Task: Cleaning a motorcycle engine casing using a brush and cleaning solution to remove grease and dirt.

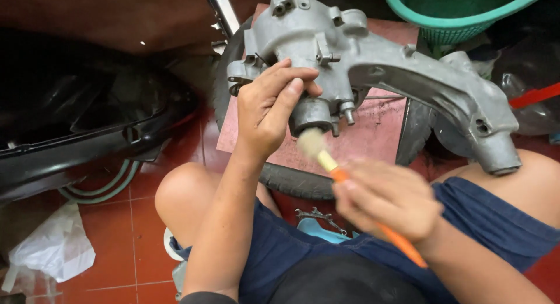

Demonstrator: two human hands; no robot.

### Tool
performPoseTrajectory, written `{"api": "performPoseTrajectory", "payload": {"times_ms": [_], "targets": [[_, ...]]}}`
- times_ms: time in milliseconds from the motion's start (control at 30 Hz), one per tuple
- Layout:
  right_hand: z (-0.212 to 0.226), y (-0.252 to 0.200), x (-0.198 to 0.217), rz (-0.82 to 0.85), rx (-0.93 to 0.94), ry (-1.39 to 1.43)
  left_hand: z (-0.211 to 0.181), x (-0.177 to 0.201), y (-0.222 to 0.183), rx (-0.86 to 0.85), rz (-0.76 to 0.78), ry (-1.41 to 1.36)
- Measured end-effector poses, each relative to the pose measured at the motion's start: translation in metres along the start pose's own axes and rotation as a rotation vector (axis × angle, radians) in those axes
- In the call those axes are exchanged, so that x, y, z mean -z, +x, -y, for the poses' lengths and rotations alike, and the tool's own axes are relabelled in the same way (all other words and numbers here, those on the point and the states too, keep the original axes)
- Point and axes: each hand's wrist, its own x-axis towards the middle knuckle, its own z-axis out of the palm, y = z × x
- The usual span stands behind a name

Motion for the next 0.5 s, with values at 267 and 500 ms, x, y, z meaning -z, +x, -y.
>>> {"api": "performPoseTrajectory", "payload": {"times_ms": [267, 500], "targets": [[-0.009, -0.002, -0.02, -0.1, -0.338, 0.065, 0.013, -0.005, 0.002, -0.034, -0.03, -0.035], [-0.02, -0.006, -0.002, -0.287, -0.262, -0.032, 0.019, -0.004, -0.001, -0.076, -0.062, -0.038]]}}
